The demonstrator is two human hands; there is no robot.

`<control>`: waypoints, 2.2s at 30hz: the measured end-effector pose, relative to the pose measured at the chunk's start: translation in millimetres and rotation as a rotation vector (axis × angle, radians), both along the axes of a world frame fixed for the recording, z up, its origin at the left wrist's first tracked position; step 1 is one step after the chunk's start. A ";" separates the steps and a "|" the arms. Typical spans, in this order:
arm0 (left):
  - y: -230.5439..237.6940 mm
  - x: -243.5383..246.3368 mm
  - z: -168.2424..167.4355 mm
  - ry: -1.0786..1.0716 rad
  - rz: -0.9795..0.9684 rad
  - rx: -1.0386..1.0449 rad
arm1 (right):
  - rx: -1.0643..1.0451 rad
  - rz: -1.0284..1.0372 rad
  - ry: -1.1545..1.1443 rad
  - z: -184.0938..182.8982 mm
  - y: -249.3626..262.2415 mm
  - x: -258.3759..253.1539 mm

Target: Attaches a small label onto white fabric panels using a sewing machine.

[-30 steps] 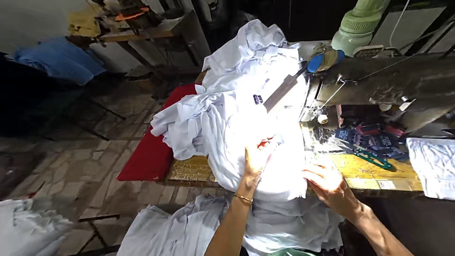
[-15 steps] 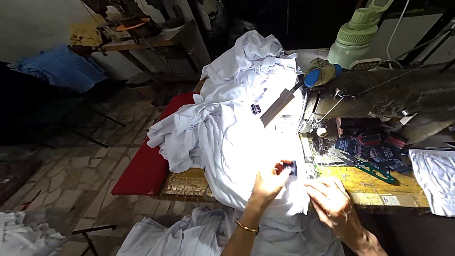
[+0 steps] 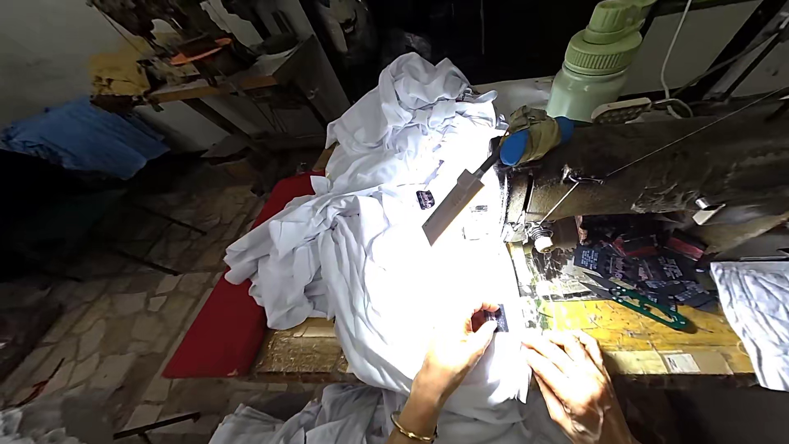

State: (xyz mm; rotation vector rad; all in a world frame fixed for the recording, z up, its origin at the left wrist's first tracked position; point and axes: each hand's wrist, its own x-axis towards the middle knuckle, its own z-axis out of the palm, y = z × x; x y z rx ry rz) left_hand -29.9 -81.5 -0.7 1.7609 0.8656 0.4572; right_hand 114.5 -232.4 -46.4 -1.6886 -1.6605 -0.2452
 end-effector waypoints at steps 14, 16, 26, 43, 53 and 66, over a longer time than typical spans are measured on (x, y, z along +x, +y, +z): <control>-3.9 0.2 -3.2 -0.075 0.038 -0.005 | -0.072 -0.002 0.073 3.4 -2.7 -2.6; -5.0 1.5 -4.2 -0.095 0.038 0.013 | -0.083 -0.005 0.076 4.6 -2.8 -3.1; -3.3 0.1 -5.1 -0.097 0.058 0.003 | -0.115 0.002 0.067 7.4 -3.1 -3.9; 5.9 -1.3 -7.0 -0.053 -0.151 0.017 | -0.312 0.111 0.048 31.6 2.8 0.6; 63.9 11.1 -12.9 0.123 -0.438 0.907 | -0.445 0.313 -0.012 50.4 10.4 8.3; 70.6 6.6 -11.9 0.148 -0.523 0.743 | -0.622 0.322 0.031 68.0 15.6 8.0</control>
